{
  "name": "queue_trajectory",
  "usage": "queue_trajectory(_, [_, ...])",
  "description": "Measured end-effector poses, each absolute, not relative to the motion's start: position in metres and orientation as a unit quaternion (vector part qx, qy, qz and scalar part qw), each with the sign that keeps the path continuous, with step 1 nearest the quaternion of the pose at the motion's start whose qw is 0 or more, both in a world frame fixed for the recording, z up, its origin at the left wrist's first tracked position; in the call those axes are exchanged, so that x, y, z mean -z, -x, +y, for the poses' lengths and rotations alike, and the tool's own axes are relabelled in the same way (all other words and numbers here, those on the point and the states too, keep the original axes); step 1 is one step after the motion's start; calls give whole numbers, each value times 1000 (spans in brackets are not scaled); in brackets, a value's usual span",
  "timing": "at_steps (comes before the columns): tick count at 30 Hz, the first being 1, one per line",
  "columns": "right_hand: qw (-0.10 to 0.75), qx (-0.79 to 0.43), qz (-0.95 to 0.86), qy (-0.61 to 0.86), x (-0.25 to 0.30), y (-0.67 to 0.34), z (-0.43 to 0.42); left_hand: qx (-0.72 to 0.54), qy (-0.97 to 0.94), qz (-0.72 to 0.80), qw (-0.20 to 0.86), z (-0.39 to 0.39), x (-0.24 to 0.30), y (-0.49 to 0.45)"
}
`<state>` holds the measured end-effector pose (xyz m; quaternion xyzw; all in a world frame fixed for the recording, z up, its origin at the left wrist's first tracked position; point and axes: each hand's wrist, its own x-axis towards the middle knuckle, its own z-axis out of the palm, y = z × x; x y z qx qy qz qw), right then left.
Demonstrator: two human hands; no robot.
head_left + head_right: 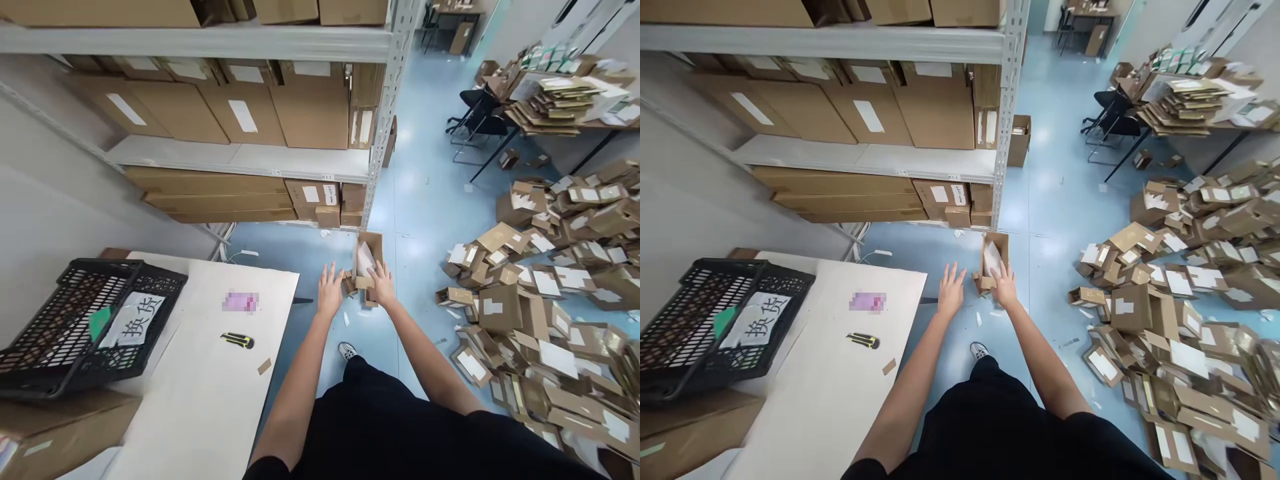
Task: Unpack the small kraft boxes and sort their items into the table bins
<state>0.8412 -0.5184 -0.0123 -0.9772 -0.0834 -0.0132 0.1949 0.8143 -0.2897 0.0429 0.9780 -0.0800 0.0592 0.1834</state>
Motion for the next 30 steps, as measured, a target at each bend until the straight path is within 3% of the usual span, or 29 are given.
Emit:
queue_trajectory(6, [252,19,-91,963,25,-853,-496,-67,-977,-13,201,-252,-38,-781])
queue_trajectory(18, [310,-55,-387,867,14,-790,-330,-97,-957,183,205,-186,-29,-654])
queue_trajectory(30, [333,-61,-632,697,-50,-580,-185,-205,-863,438,148,-151,-51,-384])
